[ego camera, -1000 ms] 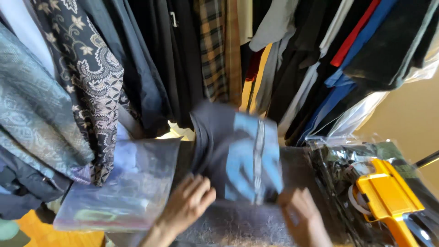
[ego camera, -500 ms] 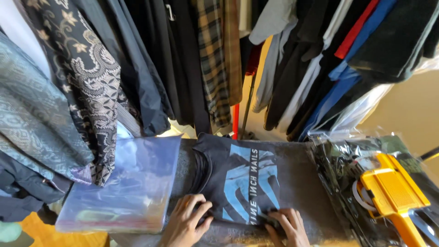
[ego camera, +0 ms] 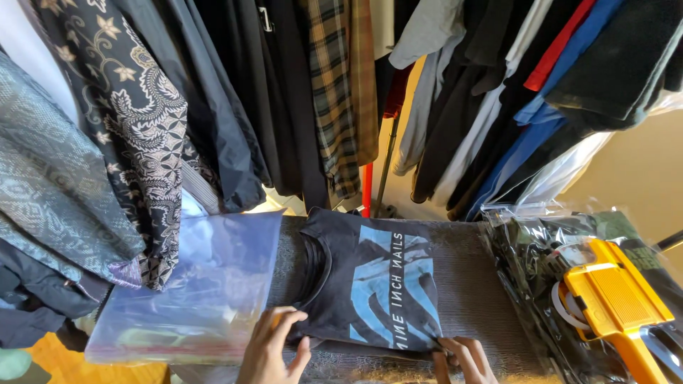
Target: Folding a t-shirt and placing it into a plastic shipping bag.
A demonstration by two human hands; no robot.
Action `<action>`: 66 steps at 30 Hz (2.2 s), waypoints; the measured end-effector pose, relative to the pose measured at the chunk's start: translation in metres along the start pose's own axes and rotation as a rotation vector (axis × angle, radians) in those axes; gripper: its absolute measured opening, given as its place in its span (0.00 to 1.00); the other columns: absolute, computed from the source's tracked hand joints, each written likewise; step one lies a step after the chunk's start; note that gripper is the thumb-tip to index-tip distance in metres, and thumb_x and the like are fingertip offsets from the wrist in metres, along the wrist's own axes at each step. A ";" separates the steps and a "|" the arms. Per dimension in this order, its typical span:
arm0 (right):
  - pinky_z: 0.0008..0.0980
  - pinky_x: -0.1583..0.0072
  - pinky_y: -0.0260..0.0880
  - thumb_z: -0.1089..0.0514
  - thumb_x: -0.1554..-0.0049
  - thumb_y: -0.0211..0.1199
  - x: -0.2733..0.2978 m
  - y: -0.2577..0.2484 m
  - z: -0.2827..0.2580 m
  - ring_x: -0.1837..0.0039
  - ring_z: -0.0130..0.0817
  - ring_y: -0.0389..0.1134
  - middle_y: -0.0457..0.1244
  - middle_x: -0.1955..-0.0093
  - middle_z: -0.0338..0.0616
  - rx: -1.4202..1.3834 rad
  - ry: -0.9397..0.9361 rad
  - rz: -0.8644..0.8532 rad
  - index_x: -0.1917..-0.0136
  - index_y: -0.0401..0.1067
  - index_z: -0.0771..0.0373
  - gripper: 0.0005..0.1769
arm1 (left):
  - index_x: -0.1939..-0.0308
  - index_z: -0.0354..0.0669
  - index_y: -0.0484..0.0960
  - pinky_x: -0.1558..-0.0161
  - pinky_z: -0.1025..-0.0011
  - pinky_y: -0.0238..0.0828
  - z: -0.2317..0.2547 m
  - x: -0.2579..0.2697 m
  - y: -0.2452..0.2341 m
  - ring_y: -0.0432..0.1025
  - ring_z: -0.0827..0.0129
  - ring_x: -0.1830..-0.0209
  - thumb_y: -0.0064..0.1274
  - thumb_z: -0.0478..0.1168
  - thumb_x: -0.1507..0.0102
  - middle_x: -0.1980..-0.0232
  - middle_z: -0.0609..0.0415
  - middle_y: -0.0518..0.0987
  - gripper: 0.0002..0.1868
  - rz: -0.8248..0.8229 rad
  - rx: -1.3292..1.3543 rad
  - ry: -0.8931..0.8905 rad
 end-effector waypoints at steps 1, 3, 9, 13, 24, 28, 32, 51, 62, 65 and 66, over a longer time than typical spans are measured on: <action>0.35 0.58 0.76 0.57 0.52 0.73 -0.005 -0.006 -0.013 0.60 0.34 0.73 0.68 0.55 0.45 0.018 0.117 -0.047 0.48 0.78 0.59 0.18 | 0.51 0.41 0.80 0.47 0.56 0.70 -0.006 0.002 0.000 0.74 0.50 0.48 0.62 0.36 0.50 0.49 0.49 0.76 0.22 -0.037 0.066 0.002; 0.36 0.57 0.76 0.55 0.54 0.77 -0.012 -0.015 -0.031 0.60 0.35 0.73 0.67 0.55 0.44 0.033 0.232 -0.094 0.46 0.77 0.57 0.22 | 0.51 0.42 0.79 0.46 0.57 0.71 -0.014 0.002 -0.004 0.74 0.51 0.47 0.61 0.36 0.50 0.48 0.48 0.75 0.23 -0.073 0.129 0.002; 0.40 0.52 0.77 0.60 0.62 0.77 -0.027 -0.022 -0.061 0.50 0.41 0.73 0.63 0.51 0.43 0.083 0.143 -0.125 0.47 0.73 0.55 0.28 | 0.52 0.45 0.81 0.50 0.61 0.74 -0.024 -0.003 0.013 0.76 0.58 0.51 0.68 0.42 0.47 0.51 0.51 0.76 0.21 -0.218 0.028 -0.053; 0.39 0.53 0.77 0.62 0.59 0.75 -0.029 -0.010 -0.045 0.51 0.37 0.73 0.61 0.49 0.39 0.200 0.265 -0.300 0.47 0.73 0.50 0.25 | 0.57 0.40 0.81 0.51 0.66 0.77 -0.043 0.007 0.044 0.77 0.63 0.55 0.64 0.33 0.43 0.54 0.54 0.78 0.12 -0.253 -0.090 0.100; 0.34 0.59 0.78 0.64 0.59 0.74 0.003 0.005 0.006 0.62 0.33 0.75 0.63 0.57 0.43 0.107 0.249 -0.144 0.49 0.73 0.59 0.23 | 0.53 0.37 0.84 0.59 0.68 0.80 0.005 0.000 -0.024 0.80 0.62 0.60 0.59 0.29 0.47 0.54 0.50 0.79 0.17 0.051 -0.062 0.129; 0.36 0.63 0.73 0.63 0.63 0.77 0.012 -0.004 0.025 0.66 0.36 0.70 0.64 0.62 0.47 0.059 0.213 0.059 0.57 0.74 0.63 0.20 | 0.52 0.38 0.80 0.65 0.69 0.76 -0.049 0.006 -0.005 0.78 0.66 0.69 0.53 0.38 0.37 0.63 0.49 0.81 0.12 -0.018 0.083 -0.377; 0.37 0.67 0.69 0.62 0.62 0.79 0.018 0.001 0.035 0.69 0.34 0.69 0.64 0.64 0.47 0.072 0.206 0.118 0.64 0.74 0.63 0.15 | 0.60 0.42 0.83 0.66 0.70 0.73 -0.057 0.010 0.013 0.78 0.69 0.73 0.55 0.52 0.34 0.73 0.50 0.82 0.16 -0.344 -0.031 -0.688; 0.31 0.69 0.71 0.62 0.61 0.77 0.006 -0.013 -0.003 0.72 0.25 0.66 0.62 0.64 0.42 0.043 0.250 0.059 0.61 0.74 0.62 0.15 | 0.66 0.38 0.75 0.80 0.72 0.46 -0.050 -0.004 0.016 0.52 0.78 0.84 0.49 0.47 0.31 0.83 0.63 0.62 0.16 0.161 0.472 -0.533; 0.30 0.69 0.64 0.65 0.61 0.68 0.040 0.001 -0.023 0.68 0.34 0.65 0.65 0.63 0.43 0.146 -0.502 0.280 0.61 0.73 0.57 0.12 | 0.63 0.40 0.68 0.80 0.56 0.64 -0.045 -0.008 0.014 0.74 0.48 0.81 0.52 0.42 0.33 0.82 0.45 0.75 0.12 0.211 -0.032 -0.319; 0.31 0.71 0.65 0.55 0.62 0.70 0.050 0.001 -0.020 0.68 0.35 0.65 0.64 0.67 0.43 0.255 -0.746 0.314 0.61 0.77 0.56 0.13 | 0.64 0.42 0.70 0.78 0.57 0.66 -0.052 -0.008 0.013 0.75 0.53 0.85 0.53 0.44 0.34 0.83 0.46 0.76 0.12 0.144 0.012 -0.439; 0.31 0.71 0.65 0.55 0.62 0.70 0.054 0.008 -0.010 0.68 0.35 0.65 0.64 0.67 0.43 0.257 -0.742 0.315 0.61 0.77 0.56 0.13 | 0.64 0.42 0.70 0.78 0.57 0.66 -0.047 -0.010 0.011 0.75 0.53 0.85 0.53 0.44 0.34 0.83 0.46 0.76 0.12 0.140 0.012 -0.437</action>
Point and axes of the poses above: each hand's wrist, its own x-axis away from the middle knuckle, its own y-axis out of the palm, z = x × y, the point moved 9 cm from there along -x, towards the middle knuckle
